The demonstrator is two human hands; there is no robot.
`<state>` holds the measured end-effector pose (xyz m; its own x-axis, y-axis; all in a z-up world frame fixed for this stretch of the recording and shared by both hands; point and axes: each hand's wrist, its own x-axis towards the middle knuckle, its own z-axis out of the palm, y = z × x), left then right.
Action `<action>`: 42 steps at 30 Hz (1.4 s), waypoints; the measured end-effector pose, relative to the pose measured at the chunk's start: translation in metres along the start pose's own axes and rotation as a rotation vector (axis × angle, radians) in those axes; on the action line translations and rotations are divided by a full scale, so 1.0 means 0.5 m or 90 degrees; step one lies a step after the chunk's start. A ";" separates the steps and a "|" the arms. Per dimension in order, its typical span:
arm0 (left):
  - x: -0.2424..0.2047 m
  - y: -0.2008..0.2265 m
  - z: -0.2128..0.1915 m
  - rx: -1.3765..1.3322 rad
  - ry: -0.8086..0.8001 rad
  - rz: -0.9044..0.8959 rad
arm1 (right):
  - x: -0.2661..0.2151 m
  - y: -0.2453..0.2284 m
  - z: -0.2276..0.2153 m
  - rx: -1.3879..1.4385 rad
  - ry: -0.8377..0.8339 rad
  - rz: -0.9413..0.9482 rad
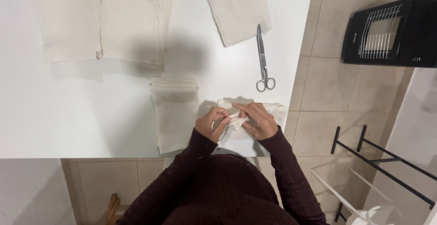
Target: Folding white rectangular pieces of fabric and stacking them on a table.
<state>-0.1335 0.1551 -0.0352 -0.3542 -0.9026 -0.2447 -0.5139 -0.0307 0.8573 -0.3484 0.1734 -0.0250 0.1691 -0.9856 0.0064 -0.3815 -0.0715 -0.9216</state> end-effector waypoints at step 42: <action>-0.055 -0.131 -0.311 -0.201 -0.097 -0.243 | 0.057 -0.226 0.266 0.425 0.034 0.366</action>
<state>0.0315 0.1149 -0.0140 -0.3097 -0.7295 -0.6098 -0.3759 -0.4952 0.7833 -0.1796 0.1737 0.0278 0.0661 -0.8481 -0.5258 0.2194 0.5264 -0.8215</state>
